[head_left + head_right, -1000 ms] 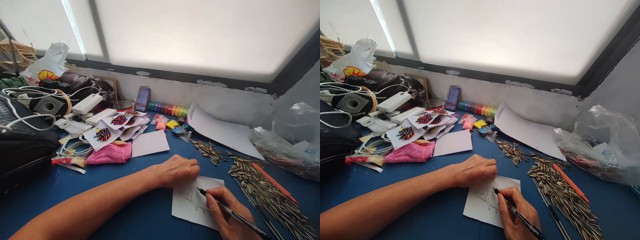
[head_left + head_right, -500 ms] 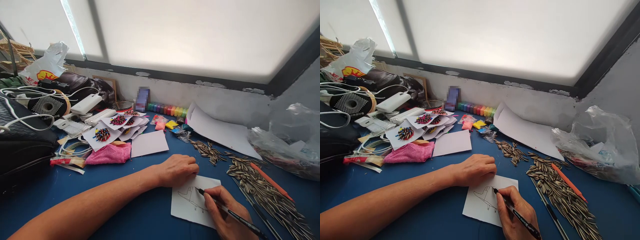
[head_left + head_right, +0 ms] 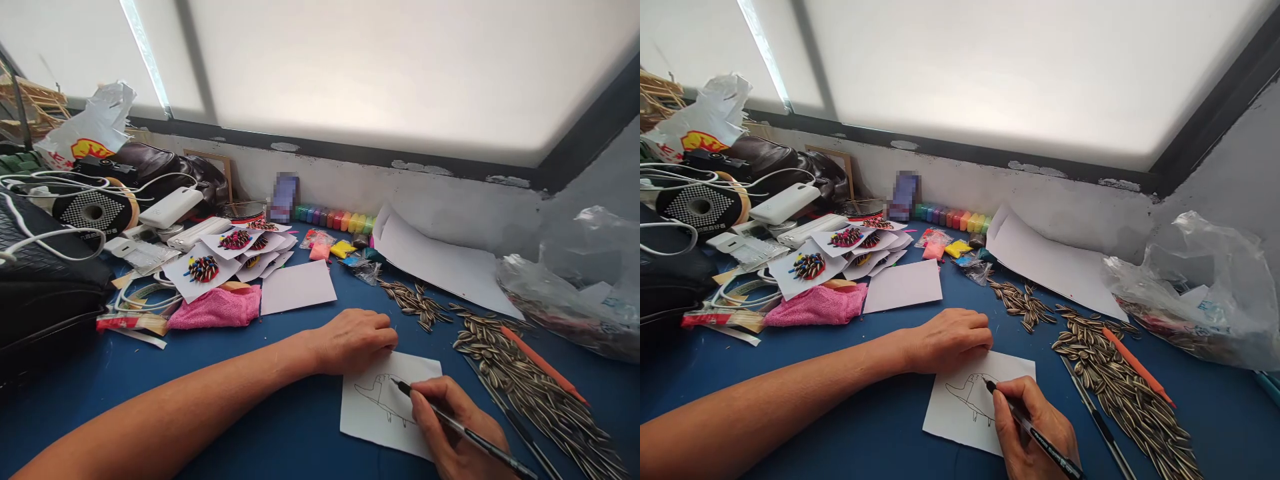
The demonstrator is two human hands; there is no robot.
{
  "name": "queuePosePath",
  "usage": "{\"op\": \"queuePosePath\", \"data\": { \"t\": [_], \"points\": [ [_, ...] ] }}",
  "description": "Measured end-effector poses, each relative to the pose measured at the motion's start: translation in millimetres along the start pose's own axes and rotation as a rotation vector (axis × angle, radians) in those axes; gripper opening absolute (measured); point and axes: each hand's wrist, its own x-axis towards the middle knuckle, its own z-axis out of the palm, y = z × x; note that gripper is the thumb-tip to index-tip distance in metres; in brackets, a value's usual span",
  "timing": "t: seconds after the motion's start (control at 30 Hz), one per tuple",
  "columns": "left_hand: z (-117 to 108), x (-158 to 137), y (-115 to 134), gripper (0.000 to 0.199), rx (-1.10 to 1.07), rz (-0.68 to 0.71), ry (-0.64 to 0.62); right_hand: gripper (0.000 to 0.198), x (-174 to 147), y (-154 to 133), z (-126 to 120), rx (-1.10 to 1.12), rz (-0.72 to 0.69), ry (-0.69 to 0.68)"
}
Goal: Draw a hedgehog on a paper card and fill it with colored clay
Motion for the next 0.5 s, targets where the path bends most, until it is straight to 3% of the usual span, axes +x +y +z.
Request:
{"op": "queuePosePath", "data": {
  "t": [0.5],
  "points": [
    [1.4, -0.6, -1.0, 0.014, -0.01, -0.007, 0.0, 0.02, -2.7, -0.5, -0.9, -0.009, 0.023, 0.018]
  ]
}}
